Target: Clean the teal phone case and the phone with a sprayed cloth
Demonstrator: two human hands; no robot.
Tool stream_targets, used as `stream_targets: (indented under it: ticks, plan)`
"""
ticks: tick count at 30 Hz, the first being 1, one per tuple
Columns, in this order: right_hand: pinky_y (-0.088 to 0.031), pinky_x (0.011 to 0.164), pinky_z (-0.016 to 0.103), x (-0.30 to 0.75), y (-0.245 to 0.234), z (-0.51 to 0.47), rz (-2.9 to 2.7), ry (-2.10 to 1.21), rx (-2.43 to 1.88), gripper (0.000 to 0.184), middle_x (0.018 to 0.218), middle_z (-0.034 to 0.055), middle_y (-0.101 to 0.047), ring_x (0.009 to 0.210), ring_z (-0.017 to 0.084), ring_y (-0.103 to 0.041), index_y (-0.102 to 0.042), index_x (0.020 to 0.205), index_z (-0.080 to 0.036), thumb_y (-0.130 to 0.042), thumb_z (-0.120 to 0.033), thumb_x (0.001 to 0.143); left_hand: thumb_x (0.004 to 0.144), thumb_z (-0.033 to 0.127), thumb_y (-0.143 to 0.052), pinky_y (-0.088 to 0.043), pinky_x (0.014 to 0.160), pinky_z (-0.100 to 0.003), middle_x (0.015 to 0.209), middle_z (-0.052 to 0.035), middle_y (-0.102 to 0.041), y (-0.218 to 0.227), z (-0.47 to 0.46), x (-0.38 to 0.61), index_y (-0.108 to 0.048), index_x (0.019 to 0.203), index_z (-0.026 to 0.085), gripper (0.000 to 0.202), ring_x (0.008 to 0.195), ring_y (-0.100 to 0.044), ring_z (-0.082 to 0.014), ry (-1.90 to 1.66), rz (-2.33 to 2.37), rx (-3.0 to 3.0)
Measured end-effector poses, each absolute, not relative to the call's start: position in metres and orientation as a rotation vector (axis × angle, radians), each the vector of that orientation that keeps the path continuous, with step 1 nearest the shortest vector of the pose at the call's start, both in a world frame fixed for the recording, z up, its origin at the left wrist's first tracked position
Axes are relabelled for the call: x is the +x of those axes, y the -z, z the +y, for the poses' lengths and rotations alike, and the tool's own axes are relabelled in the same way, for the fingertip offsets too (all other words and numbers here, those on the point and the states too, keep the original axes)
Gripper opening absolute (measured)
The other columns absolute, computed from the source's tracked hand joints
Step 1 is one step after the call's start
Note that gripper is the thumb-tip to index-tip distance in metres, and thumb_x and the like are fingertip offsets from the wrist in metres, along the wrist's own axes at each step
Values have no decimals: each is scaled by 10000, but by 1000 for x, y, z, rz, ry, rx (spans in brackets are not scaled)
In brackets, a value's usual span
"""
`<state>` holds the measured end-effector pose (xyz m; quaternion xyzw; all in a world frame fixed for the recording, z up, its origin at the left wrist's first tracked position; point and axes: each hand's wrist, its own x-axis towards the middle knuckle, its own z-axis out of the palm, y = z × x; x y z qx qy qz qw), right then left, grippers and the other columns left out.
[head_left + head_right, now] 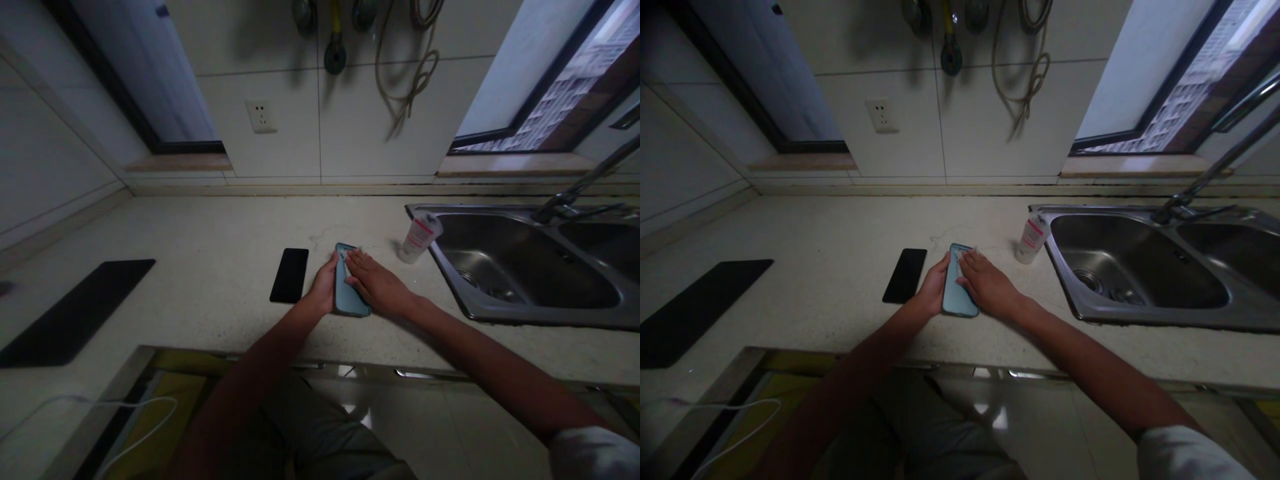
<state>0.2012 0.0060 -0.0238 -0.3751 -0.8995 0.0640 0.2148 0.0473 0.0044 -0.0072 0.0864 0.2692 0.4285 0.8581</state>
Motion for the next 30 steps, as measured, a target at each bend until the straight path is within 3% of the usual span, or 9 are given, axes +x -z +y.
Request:
stream_targets:
  ticks: [4, 10, 16, 21, 25, 30]
  plan:
    - [-439, 1134, 558, 203, 16, 4, -2522, -194, -1012, 402, 1437, 167, -570, 1339, 319, -548, -602, 1361, -173, -480, -241, 985, 984, 500, -388, -553, 817, -394, 891, -134, -751, 11, 7, 46, -702, 1168, 127, 522, 776, -719, -250, -876, 610, 163]
    - [-520, 1066, 484, 206, 13, 2, -2493, -294, -935, 403, 1375, 103, -637, 1262, 293, -620, -670, 1269, -230, -588, -130, 886, 977, 495, -407, -555, 797, -392, 859, -111, -748, 8, 5, 44, -712, 1129, 146, 487, 721, -709, -240, -899, 621, 135]
    - [-477, 1035, 600, 213, 6, 13, -2208, -231, -1031, 249, 1298, 118, -680, 1210, 360, -616, -759, 1093, -259, -572, -255, 928, 976, 534, -382, -562, 808, -446, 847, -117, -740, 4, 3, 45, -684, 1155, 151, 519, 787, -721, -267, -851, 631, 150]
    - [-493, 939, 533, 219, -5, 12, -1846, -304, -1079, 211, 1043, 117, -680, 1019, 335, -596, -753, 1064, -319, -588, -371, 942, 981, 554, -350, -567, 794, -477, 919, -136, -744, 5, 0, 43, -649, 1220, 167, 545, 822, -723, -274, -792, 541, 148]
    - [-509, 843, 460, 212, -3, 5, -1865, -406, -1027, 245, 991, 106, -669, 904, 291, -607, -733, 1111, -269, -555, -355, 967, 977, 549, -390, -574, 777, -453, 913, -139, -745, 7, 0, 45, -659, 1196, 161, 520, 800, -723, -267, -748, 530, 179]
    - [-537, 861, 436, 201, 10, 4, -2288, -208, -1028, 273, 1079, 136, -727, 983, 287, -654, -737, 1126, -191, -521, -248, 969, 998, 471, -408, -577, 752, -373, 813, -128, -732, 10, 2, 48, -690, 1096, 124, 458, 722, -716, -231, -796, 621, 229]
